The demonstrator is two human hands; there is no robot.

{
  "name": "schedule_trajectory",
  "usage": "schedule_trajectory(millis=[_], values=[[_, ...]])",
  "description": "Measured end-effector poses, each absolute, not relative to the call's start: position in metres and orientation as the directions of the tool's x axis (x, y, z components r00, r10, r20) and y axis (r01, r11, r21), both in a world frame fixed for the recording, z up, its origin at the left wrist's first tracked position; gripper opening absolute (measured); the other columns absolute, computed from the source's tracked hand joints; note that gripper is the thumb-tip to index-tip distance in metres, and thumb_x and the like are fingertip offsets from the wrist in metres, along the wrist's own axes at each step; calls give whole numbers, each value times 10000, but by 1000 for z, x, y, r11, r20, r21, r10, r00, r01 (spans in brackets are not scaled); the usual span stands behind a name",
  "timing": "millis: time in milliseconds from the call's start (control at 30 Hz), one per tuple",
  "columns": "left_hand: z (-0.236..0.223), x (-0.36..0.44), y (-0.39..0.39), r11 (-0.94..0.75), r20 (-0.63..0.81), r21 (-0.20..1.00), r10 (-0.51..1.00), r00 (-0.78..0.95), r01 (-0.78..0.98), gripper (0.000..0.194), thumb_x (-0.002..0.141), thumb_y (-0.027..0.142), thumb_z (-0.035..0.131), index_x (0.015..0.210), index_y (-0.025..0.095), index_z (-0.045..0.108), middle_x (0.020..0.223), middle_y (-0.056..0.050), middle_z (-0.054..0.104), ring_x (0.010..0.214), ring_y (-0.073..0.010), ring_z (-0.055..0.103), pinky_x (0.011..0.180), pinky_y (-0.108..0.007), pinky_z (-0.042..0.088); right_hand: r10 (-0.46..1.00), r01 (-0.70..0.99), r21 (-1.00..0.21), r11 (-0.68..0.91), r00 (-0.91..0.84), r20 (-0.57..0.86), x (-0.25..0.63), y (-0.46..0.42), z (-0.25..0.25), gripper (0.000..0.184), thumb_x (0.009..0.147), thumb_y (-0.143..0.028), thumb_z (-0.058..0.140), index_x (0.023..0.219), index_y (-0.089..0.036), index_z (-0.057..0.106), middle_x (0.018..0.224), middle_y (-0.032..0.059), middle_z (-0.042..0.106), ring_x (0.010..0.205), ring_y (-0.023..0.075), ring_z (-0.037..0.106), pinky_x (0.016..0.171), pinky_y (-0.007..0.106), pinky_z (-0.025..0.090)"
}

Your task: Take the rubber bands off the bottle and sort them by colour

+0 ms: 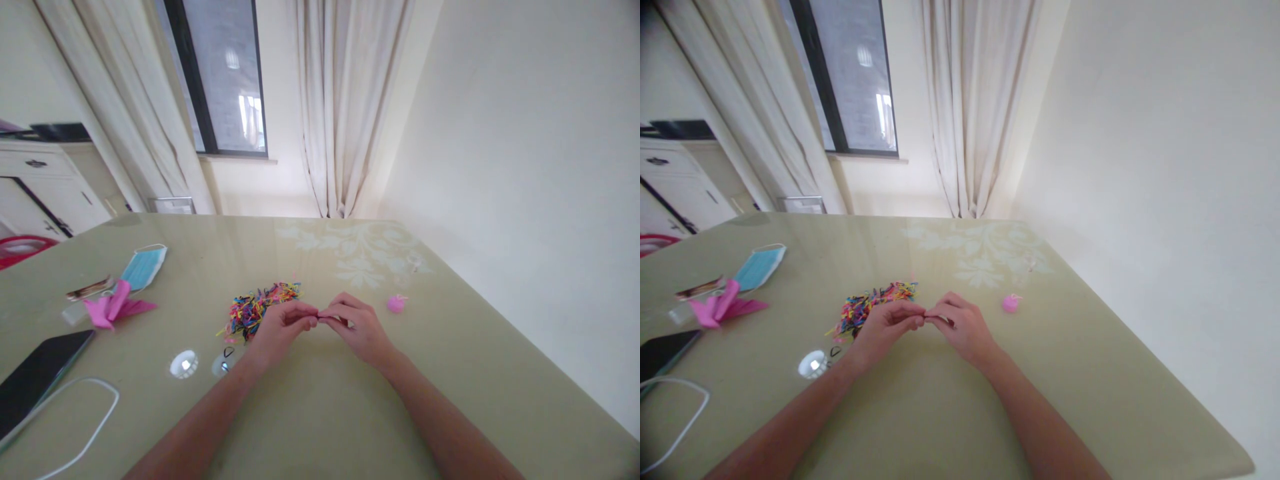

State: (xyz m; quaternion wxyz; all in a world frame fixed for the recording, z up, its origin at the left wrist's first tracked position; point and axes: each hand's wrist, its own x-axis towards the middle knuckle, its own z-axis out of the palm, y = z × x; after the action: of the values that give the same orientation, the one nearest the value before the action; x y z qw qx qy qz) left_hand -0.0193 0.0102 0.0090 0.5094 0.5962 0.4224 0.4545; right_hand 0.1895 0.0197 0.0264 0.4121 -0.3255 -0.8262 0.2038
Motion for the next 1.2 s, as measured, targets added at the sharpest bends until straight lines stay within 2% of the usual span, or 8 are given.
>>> schedule_trajectory(millis=[100, 167, 300, 367, 467, 767, 967, 1200], values=[[9, -23, 12, -161, 138, 983, 965, 223, 87, 275, 824, 406, 766, 989, 186, 771, 933, -65, 810, 853, -208, 748, 787, -321, 597, 727, 315, -660, 682, -381, 571, 194, 22, 32, 175, 961, -377, 713, 981, -253, 836, 854, 51, 699, 678, 139, 595, 606, 265, 473], [8, -28, 14, -261, 218, 929, 959, 183, 263, 232, 880, 398, 719, 995, 204, 775, 960, -61, 804, 868, -214, 735, 821, -345, 585, 770, 252, -731, 634, -285, 570, 200, 24, 39, 152, 916, -377, 768, 954, -250, 843, 840, 49, 699, 654, 135, 586, 563, 262, 458], [3, -39, 17, -404, 415, 562, 893, 176, 721, 161, 937, 280, 656, 1032, 244, 781, 1076, -69, 770, 1076, -276, 664, 1026, -459, 487, 830, 112, -825, 553, -151, 536, 210, 24, 54, 140, 849, -384, 833, 912, -261, 852, 831, 57, 702, 709, 157, 622, 565, 271, 484], [0, -42, 17, -384, 400, 421, 892, 212, 822, 192, 950, 237, 628, 1074, 244, 774, 1154, -81, 742, 1147, -294, 624, 1067, -485, 449, 833, 67, -834, 547, -138, 535, 213, 23, 60, 125, 831, -379, 848, 899, -274, 854, 821, 53, 701, 728, 163, 631, 588, 281, 502], [-2, -43, 18, -361, 334, 338, 910, 248, 869, 203, 971, 226, 591, 1061, 227, 774, 1161, -89, 724, 1135, -288, 618, 1044, -470, 457, 829, 33, -835, 549, -145, 540, 217, 22, 65, 121, 821, -380, 856, 903, -291, 855, 818, 46, 699, 731, 164, 635, 609, 294, 510], [-3, -49, 25, -393, 360, 423, 900, 246, 816, 210, 938, 188, 603, 943, 244, 806, 998, -70, 761, 1016, -271, 665, 986, -443, 490, 795, 427, -751, 504, -568, 211, 238, 46, 42, 153, 820, -443, 831, 831, -294, 860, 695, 4, 675, 617, 127, 573, 563, 256, 415], [-6, -51, 27, -400, 437, 528, 884, 164, 749, 237, 919, 153, 575, 933, 235, 797, 1029, -77, 783, 1002, -264, 703, 954, -429, 541, 791, 544, -680, 492, -606, 87, 242, 52, 30, 6, 744, -292, 858, 745, -293, 853, 670, 3, 710, 607, 144, 594, 572, 257, 396], [-1, -50, 26, -369, 432, 569, 894, 115, 735, 219, 939, 189, 550, 960, 226, 764, 1030, -65, 784, 982, -256, 715, 926, -414, 559, 797, 616, -661, 428, -602, -45, 247, 48, 32, 65, 673, -221, 856, 717, -266, 841, 654, 5, 736, 599, 167, 637, 549, 249, 411]])
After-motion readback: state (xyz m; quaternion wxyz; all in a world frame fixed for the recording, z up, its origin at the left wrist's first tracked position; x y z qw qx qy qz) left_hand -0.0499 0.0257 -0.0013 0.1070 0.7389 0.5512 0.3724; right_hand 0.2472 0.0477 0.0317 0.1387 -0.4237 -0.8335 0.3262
